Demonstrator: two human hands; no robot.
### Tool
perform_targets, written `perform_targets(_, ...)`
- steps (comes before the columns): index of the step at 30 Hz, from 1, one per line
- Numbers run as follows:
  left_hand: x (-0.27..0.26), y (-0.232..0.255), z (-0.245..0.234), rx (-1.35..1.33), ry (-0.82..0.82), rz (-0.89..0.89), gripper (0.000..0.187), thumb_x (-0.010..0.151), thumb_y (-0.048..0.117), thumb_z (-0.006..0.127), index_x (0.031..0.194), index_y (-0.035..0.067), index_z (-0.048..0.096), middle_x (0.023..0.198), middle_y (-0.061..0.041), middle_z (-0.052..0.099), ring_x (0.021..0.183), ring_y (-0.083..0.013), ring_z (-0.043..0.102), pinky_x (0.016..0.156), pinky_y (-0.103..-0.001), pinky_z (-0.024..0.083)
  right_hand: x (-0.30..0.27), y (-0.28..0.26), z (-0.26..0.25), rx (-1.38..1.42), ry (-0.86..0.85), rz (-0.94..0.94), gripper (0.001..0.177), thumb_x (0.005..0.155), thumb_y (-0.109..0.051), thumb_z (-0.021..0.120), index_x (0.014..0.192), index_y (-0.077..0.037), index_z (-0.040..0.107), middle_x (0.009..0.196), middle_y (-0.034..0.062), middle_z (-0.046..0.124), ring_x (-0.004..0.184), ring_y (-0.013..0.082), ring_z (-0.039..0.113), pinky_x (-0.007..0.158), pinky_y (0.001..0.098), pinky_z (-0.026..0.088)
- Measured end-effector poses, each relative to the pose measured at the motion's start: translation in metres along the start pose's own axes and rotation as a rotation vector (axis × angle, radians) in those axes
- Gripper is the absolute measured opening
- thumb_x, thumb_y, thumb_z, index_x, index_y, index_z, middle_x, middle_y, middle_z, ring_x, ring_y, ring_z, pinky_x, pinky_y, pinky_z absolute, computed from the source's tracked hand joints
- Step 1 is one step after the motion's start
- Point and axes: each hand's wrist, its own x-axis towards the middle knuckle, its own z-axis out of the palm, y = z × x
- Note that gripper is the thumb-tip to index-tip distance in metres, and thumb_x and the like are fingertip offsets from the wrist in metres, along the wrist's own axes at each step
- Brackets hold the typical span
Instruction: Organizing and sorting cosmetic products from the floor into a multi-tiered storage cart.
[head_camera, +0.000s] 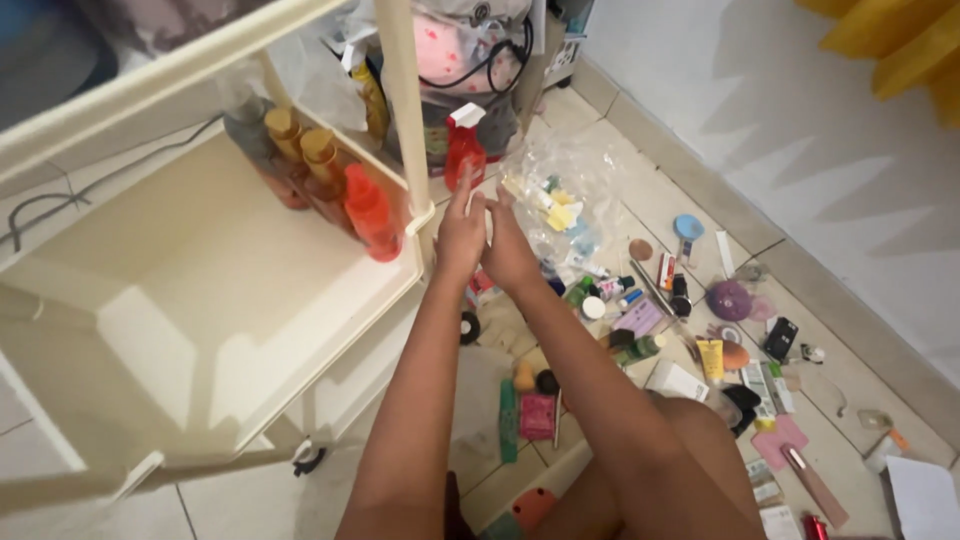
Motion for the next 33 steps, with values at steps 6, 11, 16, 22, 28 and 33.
perform_targets(6, -0.020, 0.047, 0.008, -0.076, -0.009, -0.058, 0.056, 0.103, 0.035, 0.050, 0.157, 0.022, 0.044, 0.143, -0.021, 0.061, 0.132, -0.0317, 0.060, 0.109, -0.034, 0.043, -0.014, -0.040, -0.025, 0.021, -0.061, -0.059, 0.067, 0.092, -0.013, 0.068, 0.149, 0.004, 0.039, 0.155, 0.0301, 0.039, 0.148, 0.0438, 0.036, 0.121, 0.0430, 0.033)
perform_targets(11, -0.036, 0.066, 0.019, -0.119, 0.004, -0.076, 0.056, 0.101, 0.036, 0.051, 0.155, 0.021, 0.045, 0.142, -0.021, 0.063, 0.130, -0.0322, 0.062, 0.108, -0.034, 0.044, -0.036, -0.081, -0.061, 0.019, -0.078, -0.024, 0.069, 0.093, -0.016, 0.068, 0.151, 0.002, 0.037, 0.153, 0.0268, 0.045, 0.145, 0.0404, 0.045, 0.118, 0.0399, 0.039)
perform_targets(16, -0.052, 0.063, 0.035, -0.022, 0.030, 0.137, 0.054, 0.106, 0.034, 0.054, 0.154, 0.011, 0.046, 0.152, -0.030, 0.047, 0.140, -0.0383, 0.051, 0.113, -0.037, 0.039, -0.063, -0.087, -0.090, -0.083, -0.030, -0.144, 0.079, 0.089, -0.013, 0.075, 0.153, 0.004, 0.032, 0.158, 0.0292, 0.038, 0.147, 0.0435, 0.039, 0.119, 0.0415, 0.036)
perform_targets(22, -0.087, 0.097, 0.027, -0.044, 0.008, 0.121, 0.057, 0.103, 0.038, 0.051, 0.152, 0.008, 0.048, 0.148, -0.026, 0.056, 0.138, -0.0368, 0.056, 0.113, -0.037, 0.042, -0.083, -0.090, -0.123, -0.107, -0.032, -0.100, 0.082, 0.083, -0.005, 0.073, 0.152, 0.001, 0.030, 0.162, 0.0298, 0.030, 0.149, 0.0426, 0.033, 0.120, 0.0416, 0.033)
perform_targets(28, -0.107, 0.109, 0.013, 0.146, -0.066, 0.133, 0.059, 0.102, 0.040, 0.048, 0.151, 0.007, 0.048, 0.143, -0.025, 0.059, 0.133, -0.0378, 0.056, 0.109, -0.038, 0.043, -0.086, -0.089, -0.121, -0.040, 0.032, -0.164, 0.068, 0.093, -0.002, 0.067, 0.155, -0.007, 0.037, 0.165, 0.0300, 0.030, 0.153, 0.0427, 0.034, 0.123, 0.0419, 0.034)
perform_targets(33, -0.115, 0.107, 0.024, 0.150, -0.104, 0.199, 0.057, 0.105, 0.037, 0.049, 0.151, 0.003, 0.047, 0.146, -0.026, 0.057, 0.136, -0.0387, 0.055, 0.110, -0.039, 0.042, -0.099, -0.081, -0.128, -0.010, -0.010, -0.114, 0.078, 0.082, -0.004, 0.072, 0.151, -0.007, 0.036, 0.162, 0.0292, 0.030, 0.149, 0.0420, 0.033, 0.120, 0.0419, 0.033)
